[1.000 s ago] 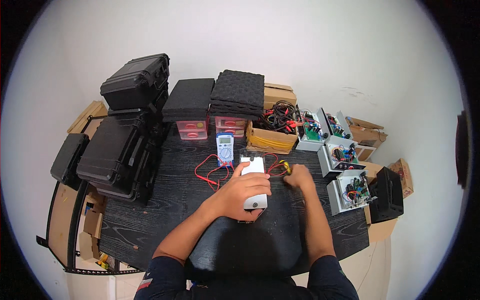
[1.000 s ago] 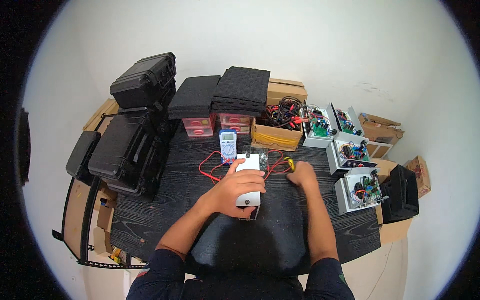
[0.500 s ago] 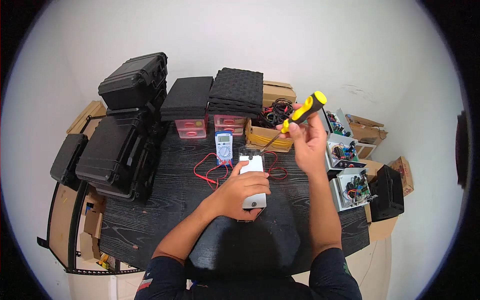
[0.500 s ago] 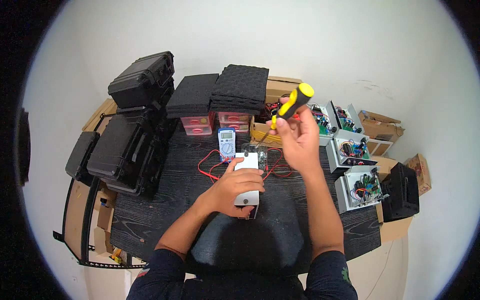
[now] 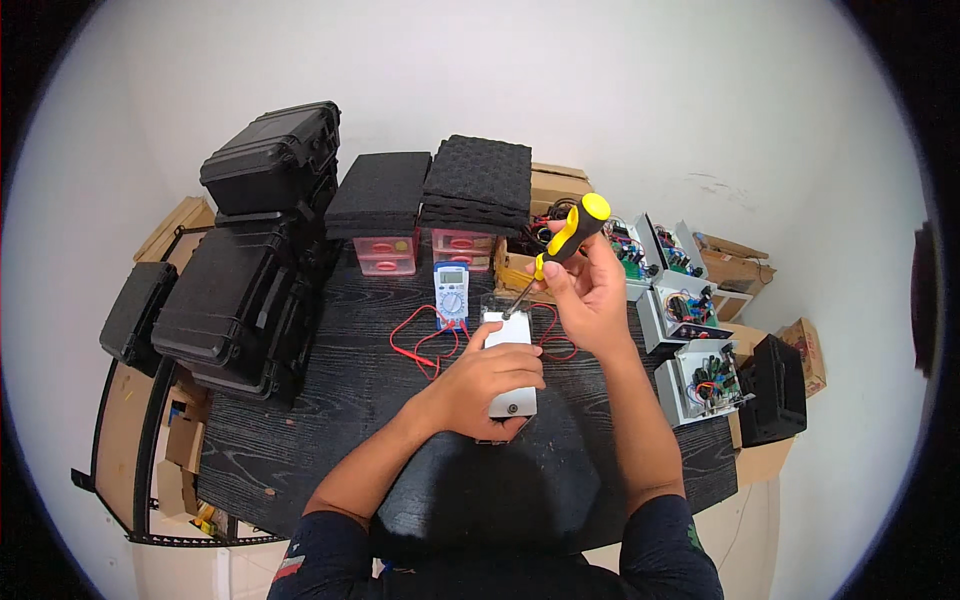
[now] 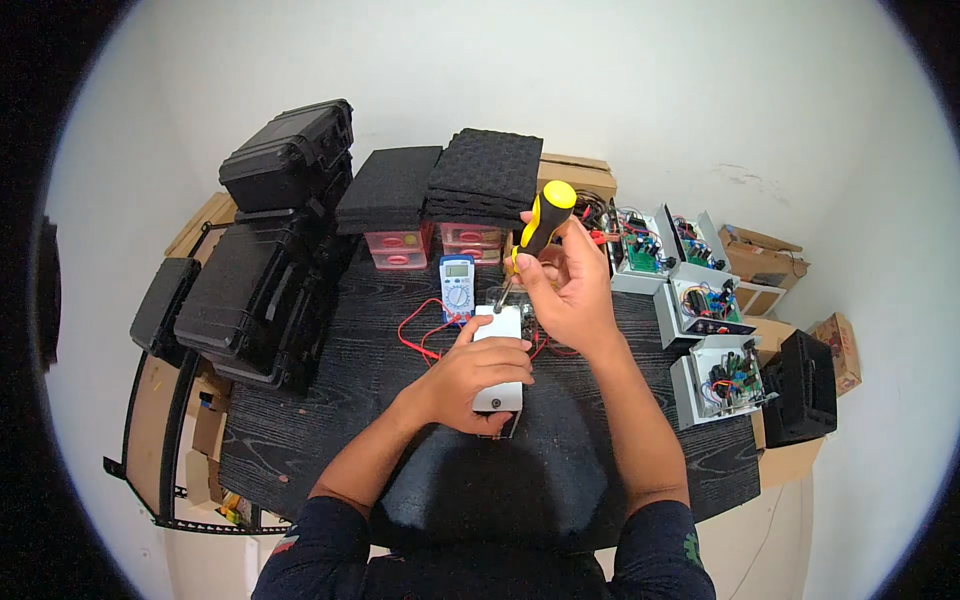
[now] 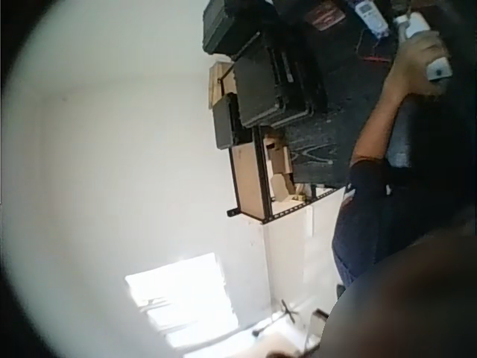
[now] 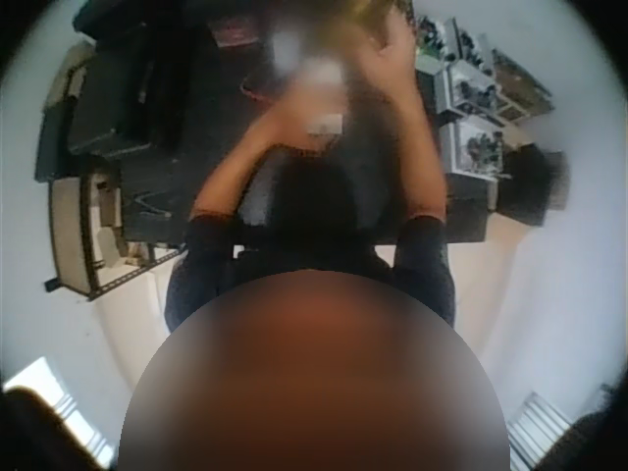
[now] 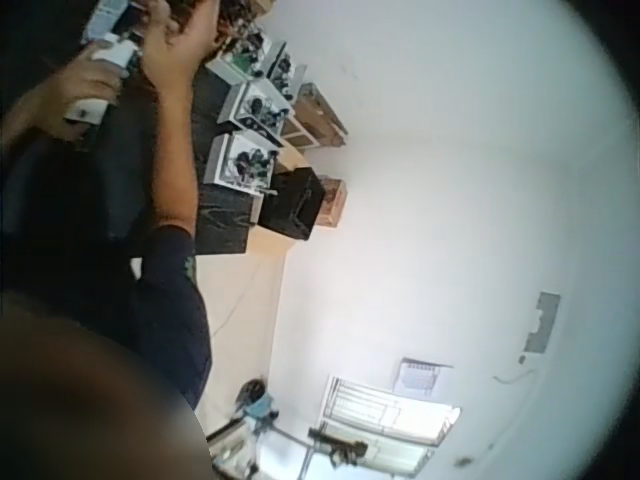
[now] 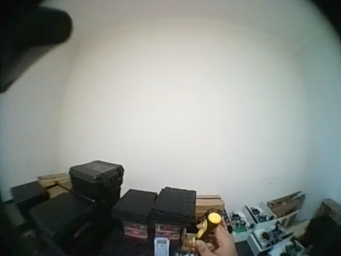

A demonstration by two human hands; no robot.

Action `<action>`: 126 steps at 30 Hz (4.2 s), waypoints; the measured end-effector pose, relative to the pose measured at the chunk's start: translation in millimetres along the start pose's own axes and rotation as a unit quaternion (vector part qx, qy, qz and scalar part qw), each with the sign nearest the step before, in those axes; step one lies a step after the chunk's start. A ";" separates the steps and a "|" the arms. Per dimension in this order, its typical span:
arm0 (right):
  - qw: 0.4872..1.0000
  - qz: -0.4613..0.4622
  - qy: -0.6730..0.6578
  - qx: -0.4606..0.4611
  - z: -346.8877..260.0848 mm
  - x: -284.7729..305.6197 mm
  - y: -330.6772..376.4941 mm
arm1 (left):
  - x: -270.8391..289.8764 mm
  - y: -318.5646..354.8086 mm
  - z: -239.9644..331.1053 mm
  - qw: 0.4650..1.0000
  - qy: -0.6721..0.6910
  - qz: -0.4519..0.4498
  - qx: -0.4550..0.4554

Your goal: The person uses a multimeter to test a circuit board, then places a metal casing over it. They secure the casing by inserting and tightening screws with a screwdriver. The person works on a single unit, handling the casing and tools to complete the assembly.

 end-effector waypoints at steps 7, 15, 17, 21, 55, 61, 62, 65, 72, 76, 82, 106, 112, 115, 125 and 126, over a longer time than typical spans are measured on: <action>0.992 -0.073 -0.059 -0.085 -11.5 -3.1 -10.8 | 1.2 2.0 0.3 1.000 -0.005 -0.003 0.003; 0.986 -0.084 -0.105 -0.102 9.0 -3.4 -25.7 | 1.5 0.0 0.2 1.000 -0.009 -0.005 -0.004; 0.993 -0.070 -0.043 -0.086 7.3 -6.1 -27.6 | 1.4 0.5 -0.4 1.000 -0.011 -0.007 -0.006; 0.993 -0.057 -0.056 -0.089 10.1 -9.2 -29.0 | 1.7 -0.4 0.1 1.000 -0.008 -0.007 -0.006; 0.990 -0.022 -0.087 -0.113 23.0 -15.1 -20.6 | 2.9 0.8 1.4 1.000 -0.015 -0.010 0.000; 0.991 -0.022 -0.100 -0.088 23.5 -12.9 -19.6 | 2.1 2.3 0.4 1.000 -0.019 -0.013 0.002; 0.987 -0.027 -0.123 -0.100 23.7 -10.1 -18.8 | 1.6 2.0 0.2 1.000 -0.017 -0.013 0.002; 0.990 -0.053 -0.097 -0.085 21.9 -8.9 -18.7 | 0.2 1.9 -0.9 1.000 -0.016 -0.015 0.001; 0.990 0.004 -0.095 -0.108 18.9 -12.5 -16.8 | -1.5 4.1 -4.1 1.000 -0.013 -0.016 -0.001; 0.969 -0.019 -0.195 -0.148 19.0 -7.4 -20.3 | -1.0 4.8 -4.4 1.000 -0.006 -0.019 0.003; 0.991 0.003 -0.076 -0.107 16.3 -14.1 -17.1 | 0.9 3.0 -2.7 1.000 -0.012 -0.021 0.002; 0.991 -0.023 -0.064 -0.119 21.9 -12.9 -16.1 | -0.2 3.7 -3.1 1.000 -0.012 -0.012 -0.004; 0.981 -0.026 -0.117 -0.155 22.0 -13.8 -20.1 | -1.1 5.3 -4.6 1.000 -0.013 -0.014 0.000; 0.987 -0.010 -0.092 -0.132 30.3 -12.5 -15.8 | 0.2 2.0 -1.7 1.000 -0.011 -0.013 -0.007; 0.984 0.052 -0.167 -0.026 -1.1 -5.5 -7.4 | 3.4 3.6 -2.6 1.000 -0.013 -0.011 -0.015; 0.984 0.038 -0.175 -0.026 -13.9 -3.3 -0.4 | 3.2 3.8 -3.0 1.000 -0.011 -0.011 -0.016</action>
Point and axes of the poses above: each hand's wrist, its own y-axis away from the middle knuckle, its own x-axis out of the back of the hand, z = x × y, the point moved 1 cm from there along -y, towards the middle knuckle, and after that the axes turned 1 degree about x, right-handed, at the moved point
